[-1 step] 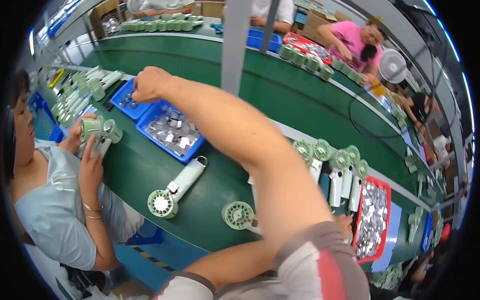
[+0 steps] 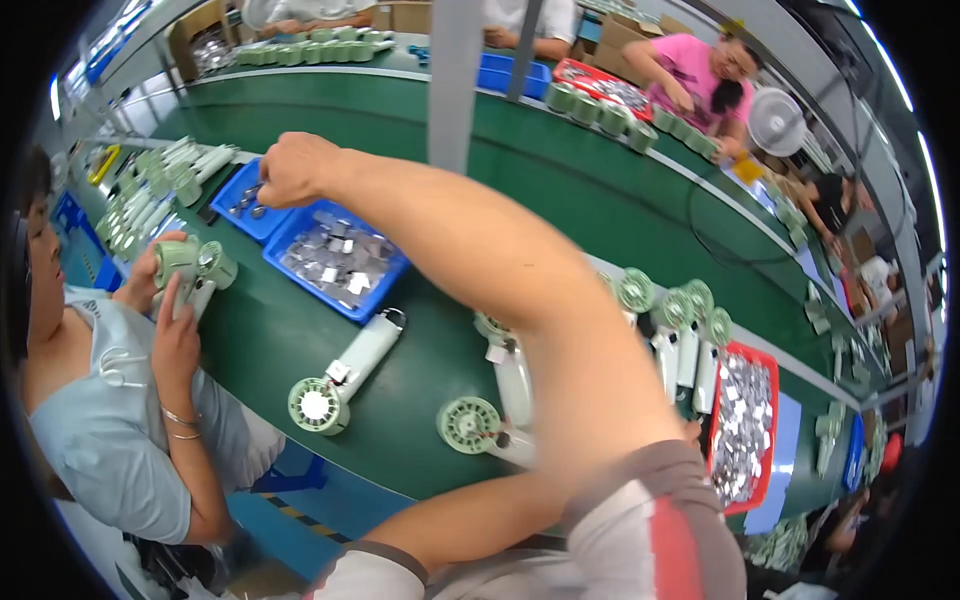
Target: The person assembles handheld fans by peeling and applying adhesive pads onto the fan heads, placing round metal caps into the fan centers, and attaching square modules by hand.
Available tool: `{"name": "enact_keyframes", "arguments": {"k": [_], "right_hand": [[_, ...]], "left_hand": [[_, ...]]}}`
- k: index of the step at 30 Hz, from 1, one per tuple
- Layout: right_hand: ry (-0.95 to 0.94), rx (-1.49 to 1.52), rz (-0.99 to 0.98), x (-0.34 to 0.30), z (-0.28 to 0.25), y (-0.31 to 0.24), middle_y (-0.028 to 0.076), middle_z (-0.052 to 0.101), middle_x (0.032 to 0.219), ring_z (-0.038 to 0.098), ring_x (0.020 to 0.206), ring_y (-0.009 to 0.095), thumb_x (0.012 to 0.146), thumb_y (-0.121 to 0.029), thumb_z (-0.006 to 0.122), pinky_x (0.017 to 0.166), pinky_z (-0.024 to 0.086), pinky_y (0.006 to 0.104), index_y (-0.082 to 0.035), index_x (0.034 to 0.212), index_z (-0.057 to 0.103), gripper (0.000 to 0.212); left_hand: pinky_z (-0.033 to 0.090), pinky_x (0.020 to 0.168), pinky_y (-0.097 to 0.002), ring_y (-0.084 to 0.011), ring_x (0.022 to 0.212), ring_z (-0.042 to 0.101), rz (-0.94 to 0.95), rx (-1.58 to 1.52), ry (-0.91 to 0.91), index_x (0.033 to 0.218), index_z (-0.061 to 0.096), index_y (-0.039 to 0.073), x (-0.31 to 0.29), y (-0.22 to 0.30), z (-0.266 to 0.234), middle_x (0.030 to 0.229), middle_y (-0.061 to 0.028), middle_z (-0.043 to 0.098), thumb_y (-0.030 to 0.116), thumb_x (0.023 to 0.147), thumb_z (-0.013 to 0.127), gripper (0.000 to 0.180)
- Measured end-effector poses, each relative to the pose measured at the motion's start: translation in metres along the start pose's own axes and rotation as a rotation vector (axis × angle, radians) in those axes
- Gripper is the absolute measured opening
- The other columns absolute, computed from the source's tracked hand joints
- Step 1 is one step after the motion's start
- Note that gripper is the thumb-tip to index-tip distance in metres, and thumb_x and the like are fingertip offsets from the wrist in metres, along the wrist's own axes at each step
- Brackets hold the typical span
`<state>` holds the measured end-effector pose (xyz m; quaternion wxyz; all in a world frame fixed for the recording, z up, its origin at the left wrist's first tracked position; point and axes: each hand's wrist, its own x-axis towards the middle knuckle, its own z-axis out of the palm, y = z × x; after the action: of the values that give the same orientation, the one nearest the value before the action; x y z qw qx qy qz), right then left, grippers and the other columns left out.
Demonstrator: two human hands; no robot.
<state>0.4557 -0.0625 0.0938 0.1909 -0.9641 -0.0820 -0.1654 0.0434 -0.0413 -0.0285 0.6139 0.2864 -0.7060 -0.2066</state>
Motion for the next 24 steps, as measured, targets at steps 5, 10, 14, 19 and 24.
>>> {"name": "enact_keyframes", "arguments": {"k": [5,10,14,19,24], "right_hand": [[0.027,-0.094,-0.243,-0.138,-0.082,-0.034,0.02,0.079,0.09,0.075,0.091,0.042,0.087,-0.036,0.072,0.088,0.062,0.0489,0.002,0.102,0.081,0.042],[0.165,-0.064,-0.05,-0.338,-0.184,-0.051,0.011,0.078,0.089,0.078,0.082,0.027,0.084,-0.028,0.082,0.077,0.063,0.0368,-0.003,0.101,0.081,0.031],[0.312,-0.065,0.252,-0.495,-0.227,-0.076,0.009,0.079,0.099,0.077,0.086,0.017,0.085,-0.008,0.086,0.076,0.062,0.0309,-0.001,0.109,0.081,0.026],[0.551,0.085,0.561,-0.618,-0.208,-0.105,0.012,0.079,0.106,0.074,0.093,0.018,0.085,0.004,0.079,0.084,0.06,0.0313,0.004,0.126,0.078,0.041],[0.498,0.155,0.645,-0.67,-0.164,-0.116,0.013,0.078,0.103,0.074,0.091,0.019,0.081,0.0,0.083,0.081,0.059,0.032,0.004,0.122,0.078,0.041]], "left_hand": [[0.05,0.108,-0.0511,-0.04,0.122,0.062,-0.119,0.082,-0.196,0.11,0.078,0.004,-0.005,0.0,0.072,0.126,-0.0216,0.07,0.031,0.079,0.085,0.042],[0.049,0.113,-0.05,-0.0454,0.13,0.059,-0.353,0.307,-0.612,0.125,0.067,-0.008,0.012,0.023,0.027,0.129,-0.0272,0.063,0.03,0.082,0.085,0.06],[0.052,0.109,-0.0478,-0.0427,0.122,0.063,-0.29,0.261,-0.524,0.123,0.07,-0.01,0.009,0.028,0.028,0.121,-0.0244,0.065,0.026,0.08,0.088,0.059],[0.054,0.107,-0.046,-0.0419,0.123,0.066,-0.353,0.269,-0.525,0.134,0.067,-0.009,0.009,0.04,0.025,0.125,-0.024,0.067,0.021,0.079,0.09,0.067],[0.057,0.104,-0.0453,-0.0368,0.119,0.071,-0.461,0.128,-0.477,0.152,0.056,0.003,0.01,0.036,0.028,0.126,-0.0188,0.073,0.012,0.073,0.095,0.089]]}}
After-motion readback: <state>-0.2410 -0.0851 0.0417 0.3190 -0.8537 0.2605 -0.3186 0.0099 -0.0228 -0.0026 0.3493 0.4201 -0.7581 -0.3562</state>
